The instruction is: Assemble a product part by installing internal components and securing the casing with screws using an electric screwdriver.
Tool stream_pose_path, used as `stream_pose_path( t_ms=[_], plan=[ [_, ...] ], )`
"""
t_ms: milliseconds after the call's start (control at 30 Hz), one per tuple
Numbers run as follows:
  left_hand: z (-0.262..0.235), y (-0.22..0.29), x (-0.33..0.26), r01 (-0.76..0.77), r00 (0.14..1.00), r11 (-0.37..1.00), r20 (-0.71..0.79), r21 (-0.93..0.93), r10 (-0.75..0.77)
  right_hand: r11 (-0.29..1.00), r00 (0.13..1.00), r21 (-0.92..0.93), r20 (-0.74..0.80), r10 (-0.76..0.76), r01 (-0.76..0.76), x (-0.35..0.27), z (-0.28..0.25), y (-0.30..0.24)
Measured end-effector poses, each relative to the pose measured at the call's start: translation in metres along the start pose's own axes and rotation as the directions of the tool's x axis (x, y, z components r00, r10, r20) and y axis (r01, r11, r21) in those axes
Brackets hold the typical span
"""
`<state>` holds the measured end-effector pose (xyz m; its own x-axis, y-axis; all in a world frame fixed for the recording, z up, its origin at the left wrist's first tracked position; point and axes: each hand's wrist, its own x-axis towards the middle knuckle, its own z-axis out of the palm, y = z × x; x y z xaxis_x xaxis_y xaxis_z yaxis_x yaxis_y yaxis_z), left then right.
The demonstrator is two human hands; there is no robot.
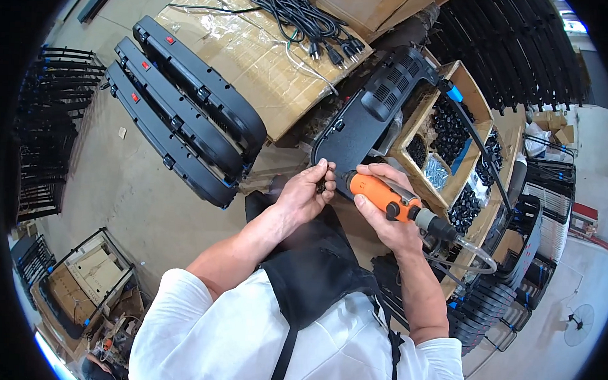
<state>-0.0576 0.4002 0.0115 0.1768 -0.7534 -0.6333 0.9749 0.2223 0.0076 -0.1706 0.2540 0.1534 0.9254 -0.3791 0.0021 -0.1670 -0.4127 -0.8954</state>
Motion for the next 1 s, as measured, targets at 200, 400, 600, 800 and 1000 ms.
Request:
stream_pose_path(
  t_ms=[200, 400, 600, 800, 1000],
  plan=[
    [0.007, 0.008, 0.009, 0.066, 0.995, 0.996, 0.077, -0.064, -0.061, 0.987, 0.996, 0.143, -0.028, 0.084, -0.079, 0.011, -0.002, -0.001],
    [0.018, 0.004, 0.021, -0.01, 0.999, 0.998, 0.042, -0.059, 0.012, 0.99, 0.993, 0.125, -0.083, 0.081, -0.07, 0.036, 0.008, 0.003],
    [0.015, 0.001, 0.003, -0.031, 0.999, 0.976, 0.044, 0.214, 0.022, 0.995, 0.995, 0.059, -0.052, 0.085, -0.082, 0.06, 0.017, 0.016],
    [0.009, 0.005, -0.013, -0.036, 0.997, 0.923, 0.078, 0.384, 0.006, 0.99, 0.99, -0.027, 0.014, 0.139, -0.139, 0.076, 0.031, 0.004],
    [0.004, 0.013, -0.015, -0.012, 0.999, 0.951, 0.052, 0.31, -0.004, 0.987, 0.983, -0.039, 0.092, 0.159, -0.155, 0.087, 0.032, 0.007]
  ],
)
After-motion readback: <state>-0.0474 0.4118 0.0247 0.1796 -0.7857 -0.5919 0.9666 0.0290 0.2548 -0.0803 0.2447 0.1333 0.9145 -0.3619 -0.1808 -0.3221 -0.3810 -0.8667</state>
